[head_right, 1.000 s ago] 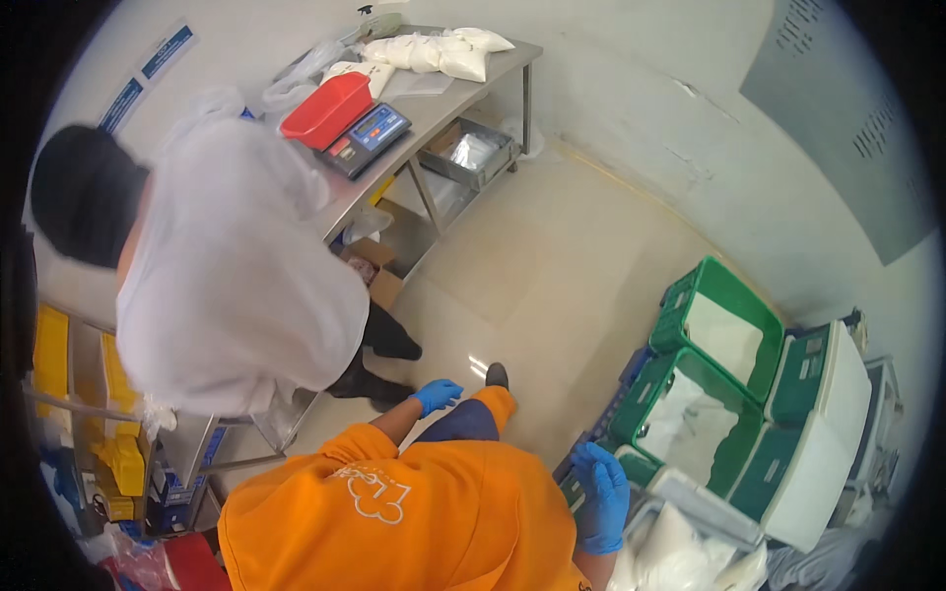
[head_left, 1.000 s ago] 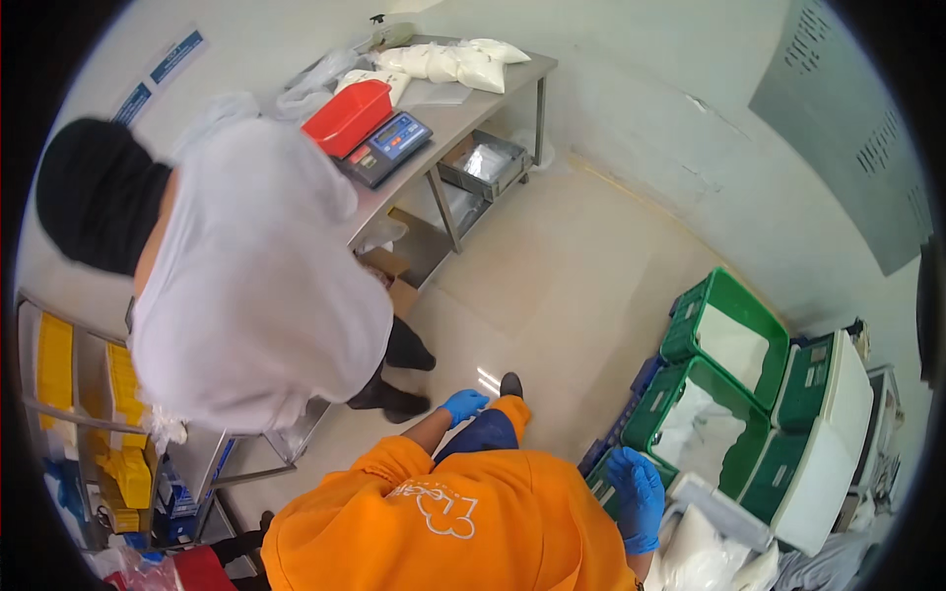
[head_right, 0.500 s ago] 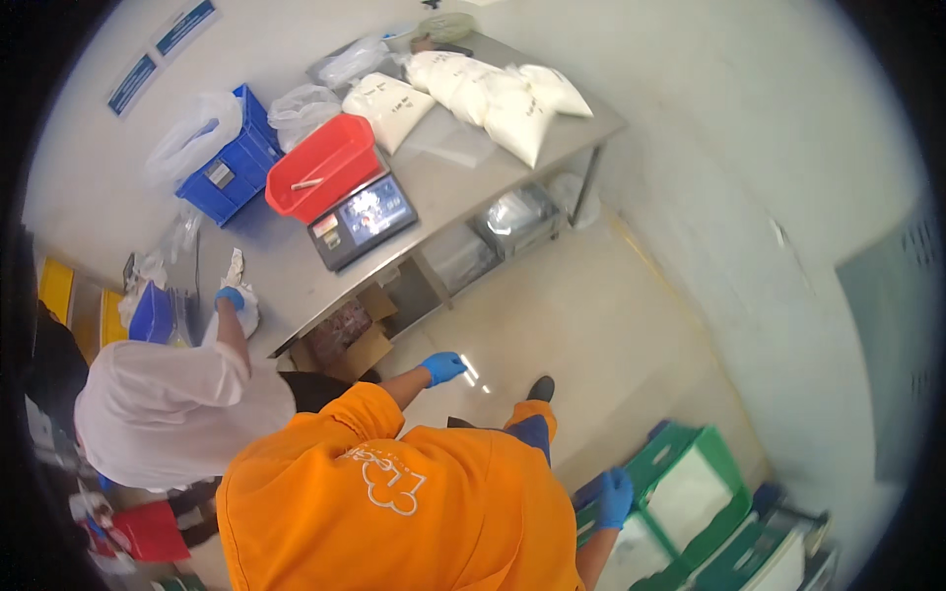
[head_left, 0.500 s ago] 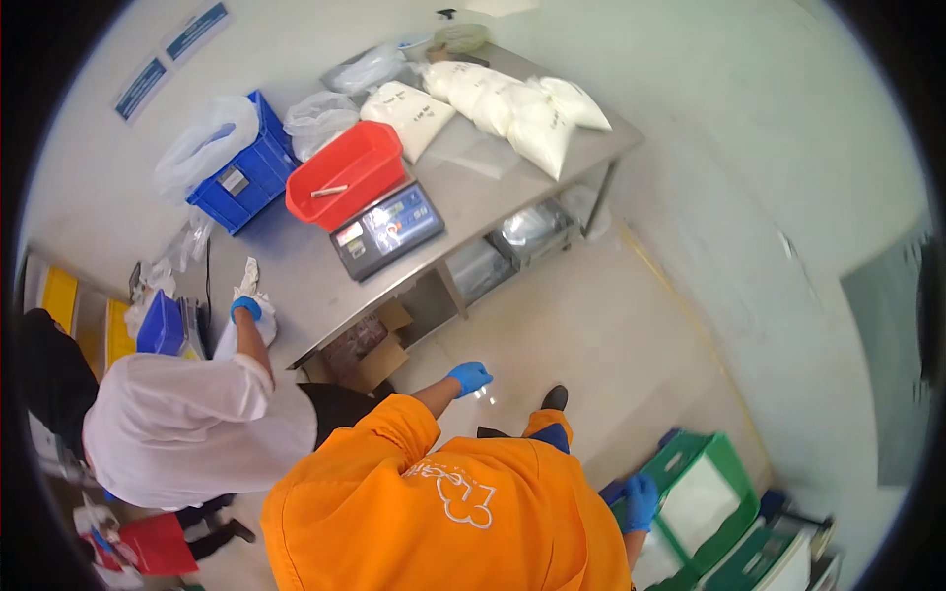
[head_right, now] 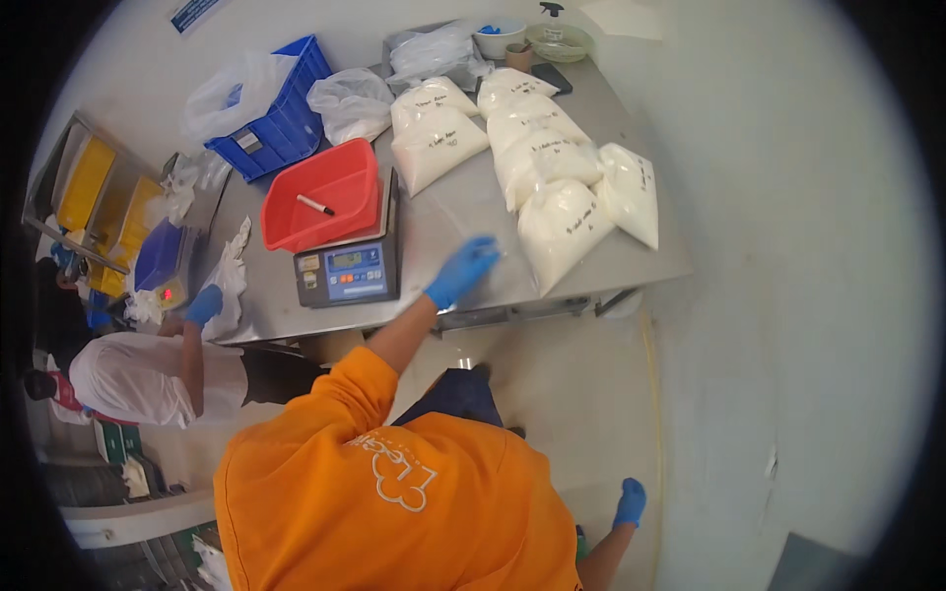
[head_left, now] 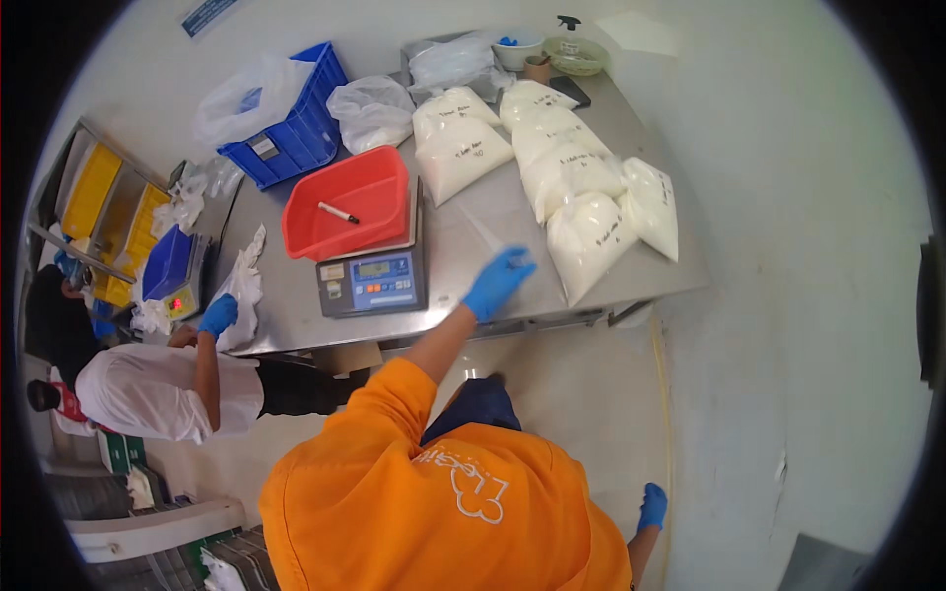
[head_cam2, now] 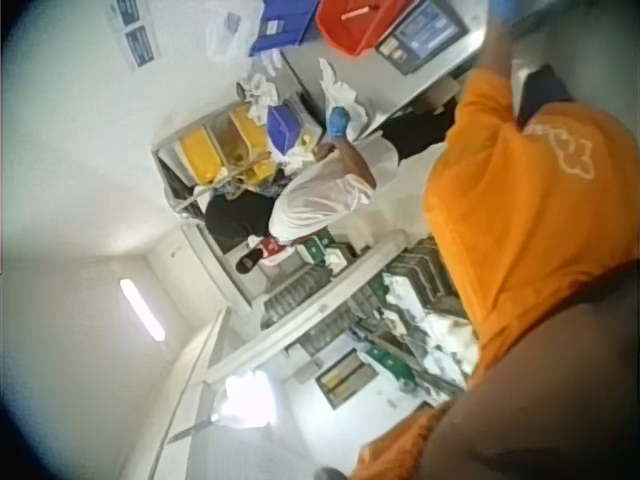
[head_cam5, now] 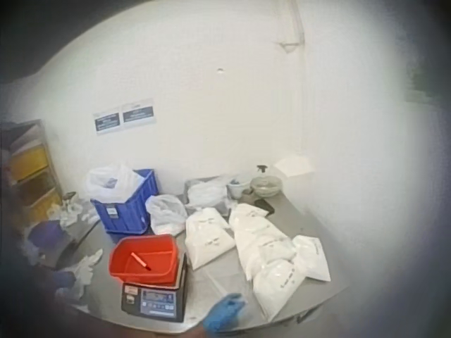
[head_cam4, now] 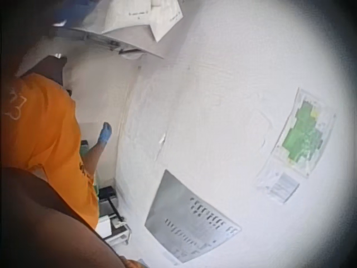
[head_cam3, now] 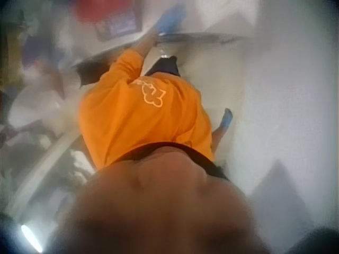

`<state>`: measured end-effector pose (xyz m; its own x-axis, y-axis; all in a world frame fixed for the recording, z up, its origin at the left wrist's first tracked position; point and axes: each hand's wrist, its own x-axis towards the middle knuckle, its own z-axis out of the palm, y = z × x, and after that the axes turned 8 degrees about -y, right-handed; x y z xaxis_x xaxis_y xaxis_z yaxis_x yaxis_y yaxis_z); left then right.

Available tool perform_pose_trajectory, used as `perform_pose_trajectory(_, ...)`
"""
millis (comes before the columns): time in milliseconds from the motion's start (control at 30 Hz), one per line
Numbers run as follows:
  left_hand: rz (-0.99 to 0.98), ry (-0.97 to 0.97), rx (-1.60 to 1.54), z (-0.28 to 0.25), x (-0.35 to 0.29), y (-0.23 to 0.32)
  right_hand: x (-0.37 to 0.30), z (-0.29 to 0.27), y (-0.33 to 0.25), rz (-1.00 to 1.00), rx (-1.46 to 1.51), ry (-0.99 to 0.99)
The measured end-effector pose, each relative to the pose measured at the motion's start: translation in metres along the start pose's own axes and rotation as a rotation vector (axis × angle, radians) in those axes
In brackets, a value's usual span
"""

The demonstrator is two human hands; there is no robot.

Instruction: The person repeatedly picks up plastic bags containing white and yellow dough-like material from bins and places them onto a stainless steel table. They also handle empty plastic bags and move between bins and the table.

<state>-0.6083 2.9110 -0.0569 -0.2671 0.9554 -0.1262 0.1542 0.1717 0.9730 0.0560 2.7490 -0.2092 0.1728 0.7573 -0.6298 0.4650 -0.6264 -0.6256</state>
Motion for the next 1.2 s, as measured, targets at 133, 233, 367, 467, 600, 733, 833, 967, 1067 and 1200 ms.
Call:
perform_pose_trajectory(133,0.271,0.684,0.473,-0.126,0.149,-0.005,0.042,-0.016,-0.174,-0.297,-0.014,0.116)
perform_pose_trajectory(233,-0.125,0.759,0.476,-0.225,0.242,0.003,0.019,0.015,-0.299,-0.378,-0.023,0.148)
perform_pose_trajectory(367,-0.532,0.498,0.613,-0.287,0.302,-0.017,0.011,0.079,-0.399,-0.392,0.067,-0.199)
perform_pose_trajectory(467,-0.524,0.388,0.593,-0.289,0.319,-0.013,-0.014,0.114,-0.48,-0.28,0.364,-0.503)
perform_pose_trajectory(600,-0.241,0.487,0.449,-0.296,0.311,-0.008,0.02,0.147,-0.554,-0.446,0.272,-0.645)
perform_pose_trajectory(733,0.101,0.568,0.72,-0.223,0.293,0.065,0.045,0.173,-0.643,-0.709,0.007,-0.595)
perform_pose_trajectory(833,0.122,0.537,0.76,-0.177,0.244,0.161,0.029,0.199,-0.722,-1.115,-0.263,-0.445)
perform_pose_trajectory(967,0.292,0.273,0.607,-0.143,0.209,0.265,-0.019,0.25,-0.803,-1.591,-0.331,-0.088)
perform_pose_trajectory(1067,0.378,-0.013,0.224,-0.128,0.21,0.272,-0.025,0.268,-0.827,-1.628,-0.477,-0.05)
perform_pose_trajectory(1200,0.472,-0.427,0.173,-0.128,0.254,0.225,0.05,0.261,-0.809,-1.396,-0.461,-0.366)
